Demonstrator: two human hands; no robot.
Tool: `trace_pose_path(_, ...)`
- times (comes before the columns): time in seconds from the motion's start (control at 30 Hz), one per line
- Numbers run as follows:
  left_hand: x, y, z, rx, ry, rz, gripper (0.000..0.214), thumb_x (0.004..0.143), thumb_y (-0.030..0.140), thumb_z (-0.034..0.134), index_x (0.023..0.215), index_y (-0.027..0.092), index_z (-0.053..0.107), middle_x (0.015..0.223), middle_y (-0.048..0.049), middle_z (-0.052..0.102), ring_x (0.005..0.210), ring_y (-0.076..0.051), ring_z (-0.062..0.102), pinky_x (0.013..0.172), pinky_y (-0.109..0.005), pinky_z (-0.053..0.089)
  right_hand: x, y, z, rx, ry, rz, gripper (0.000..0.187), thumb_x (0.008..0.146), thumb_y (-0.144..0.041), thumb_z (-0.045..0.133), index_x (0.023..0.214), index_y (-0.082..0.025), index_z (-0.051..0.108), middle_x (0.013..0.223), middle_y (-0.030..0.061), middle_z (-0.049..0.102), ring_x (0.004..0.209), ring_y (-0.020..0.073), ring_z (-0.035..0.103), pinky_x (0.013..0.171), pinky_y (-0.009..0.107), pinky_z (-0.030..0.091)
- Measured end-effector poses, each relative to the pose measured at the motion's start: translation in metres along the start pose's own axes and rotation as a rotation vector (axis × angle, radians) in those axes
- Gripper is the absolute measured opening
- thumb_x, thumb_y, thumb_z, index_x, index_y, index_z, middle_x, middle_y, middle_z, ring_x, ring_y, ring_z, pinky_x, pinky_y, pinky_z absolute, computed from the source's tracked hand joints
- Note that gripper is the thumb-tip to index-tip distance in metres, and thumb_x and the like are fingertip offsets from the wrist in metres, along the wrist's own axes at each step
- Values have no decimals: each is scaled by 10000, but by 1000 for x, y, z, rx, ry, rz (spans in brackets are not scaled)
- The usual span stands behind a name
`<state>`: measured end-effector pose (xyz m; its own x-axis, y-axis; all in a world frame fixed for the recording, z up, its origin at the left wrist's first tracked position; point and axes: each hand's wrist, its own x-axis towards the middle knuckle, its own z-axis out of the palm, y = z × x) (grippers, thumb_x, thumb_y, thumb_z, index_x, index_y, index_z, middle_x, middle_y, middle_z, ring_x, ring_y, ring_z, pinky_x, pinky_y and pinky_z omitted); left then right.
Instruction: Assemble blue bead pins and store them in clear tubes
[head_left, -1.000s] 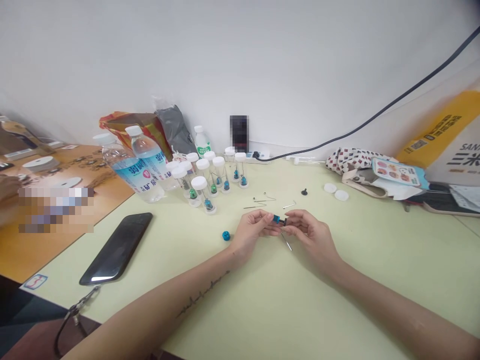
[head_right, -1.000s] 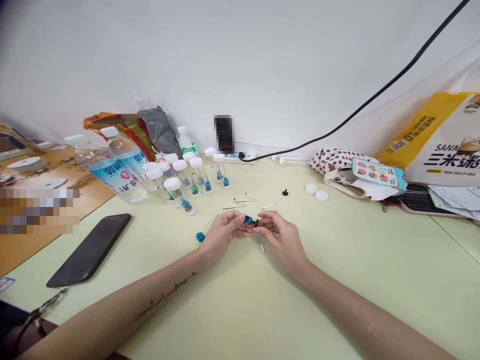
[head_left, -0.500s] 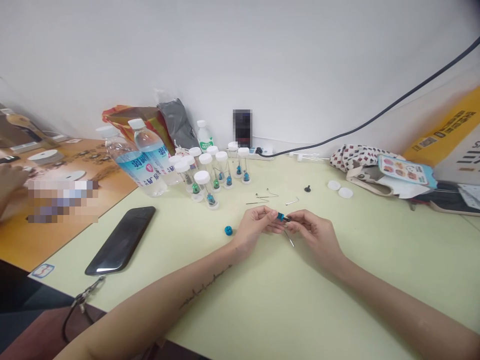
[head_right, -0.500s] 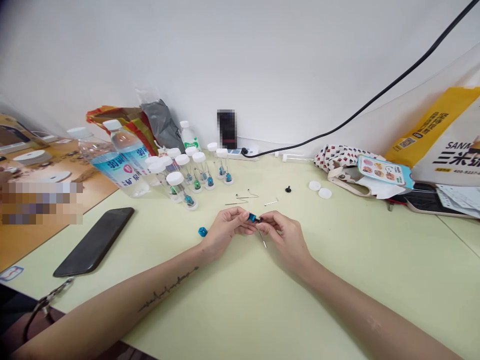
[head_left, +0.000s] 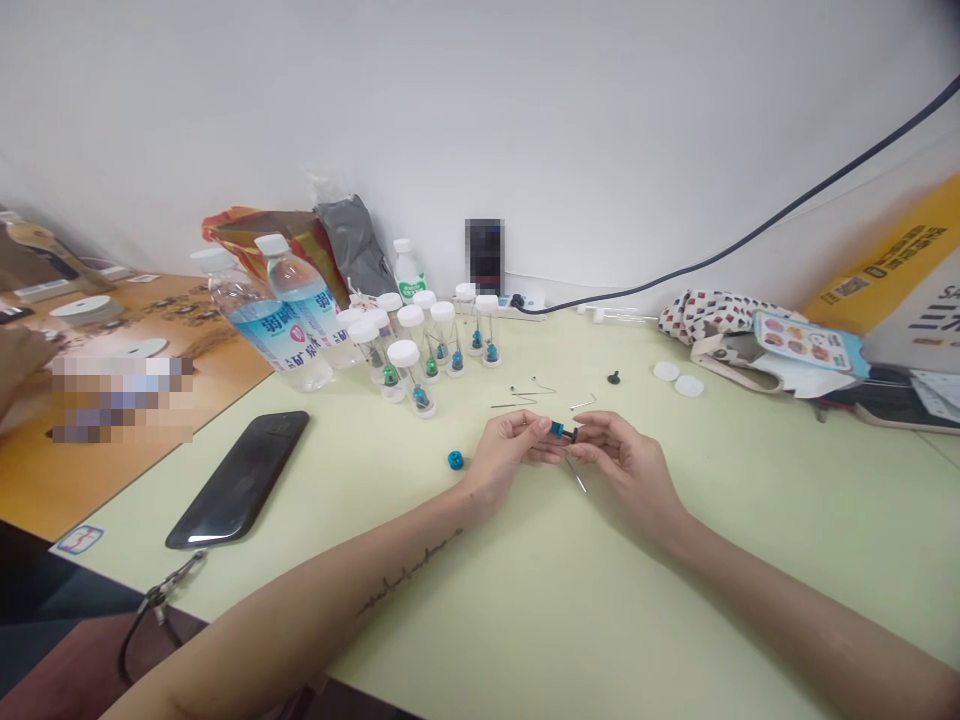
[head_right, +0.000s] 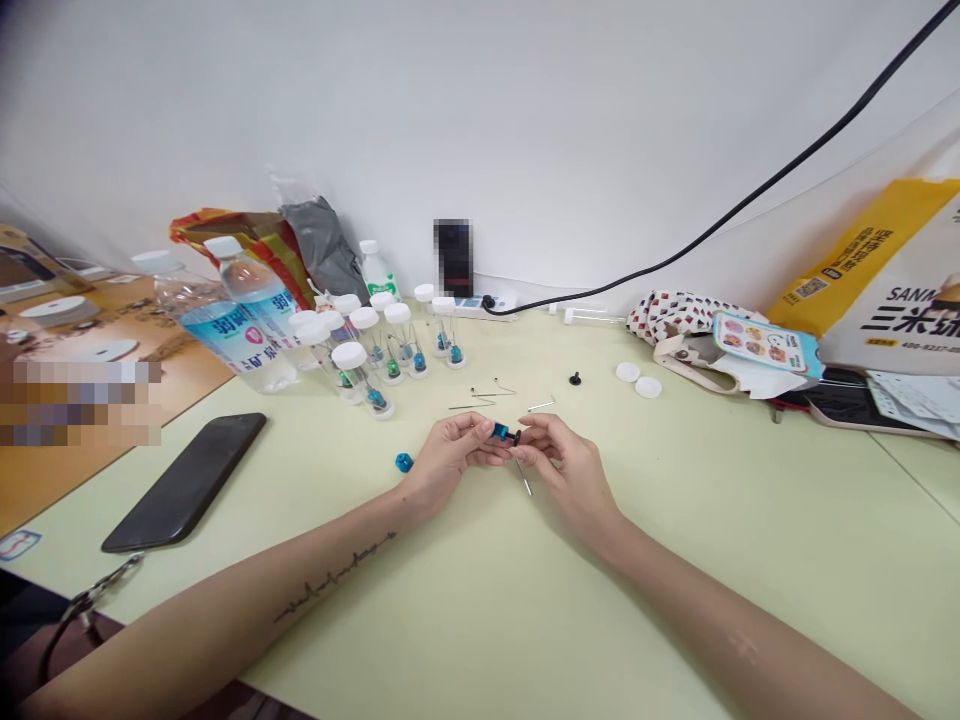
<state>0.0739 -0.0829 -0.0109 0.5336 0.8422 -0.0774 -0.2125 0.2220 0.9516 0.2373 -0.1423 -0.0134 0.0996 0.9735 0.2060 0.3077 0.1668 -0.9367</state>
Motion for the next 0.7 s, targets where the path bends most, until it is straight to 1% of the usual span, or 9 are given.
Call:
trace_pose_path(0.1, 0, 0, 0, 3, -10, -7, 329, 749, 430, 621, 837, 115, 587, 807, -99, 686, 695, -157, 651, 716, -296, 508, 0, -1, 0, -1, 0, -17, 184, 811, -325, 562, 958, -216, 587, 900, 43, 660, 785, 176, 627, 714, 312, 516)
trace_pose_path(0.17, 0, 1, 0, 8, -14, -15, 332, 748, 431, 622, 836, 113, 586, 790, -96, 683, 696, -158, 651, 711, -293, 510, -1, -1, 0, -20, 1, -17, 176, 814, -337, 552, 928, -211, 600, 895, 48, 665, 766, 180, 628, 703, 321, 518)
trace_pose_path(0.33, -1, 3, 1, 12, -18, -26, 335, 740, 444, 625, 815, 120, 590, 779, -87, 684, 696, -153, 650, 704, -281, 506, -1, -1, 0, -47, -6, -8, 216, 823, -376, 533, 912, -198, 615, 861, 53, 675, 745, 190, 626, 684, 327, 506)
trace_pose_path(0.6, 0, 2, 0, 9, -23, -26, 314, 751, 425, 621, 813, 119, 590, 780, -84, 684, 695, -156, 651, 702, -284, 505, -1, -1, -1, -68, -21, -2, 223, 838, -390, 522, 906, -198, 614, 818, 39, 665, 725, 178, 607, 641, 294, 477)
trace_pose_path(0.7, 0, 3, 1, 6, -11, -26, 304, 757, 414, 619, 816, 117, 588, 784, -85, 685, 688, -150, 650, 705, -281, 504, -1, 0, 0, -55, -29, 0, 212, 838, -379, 528, 934, -205, 602, 850, 40, 663, 738, 176, 611, 657, 296, 486)
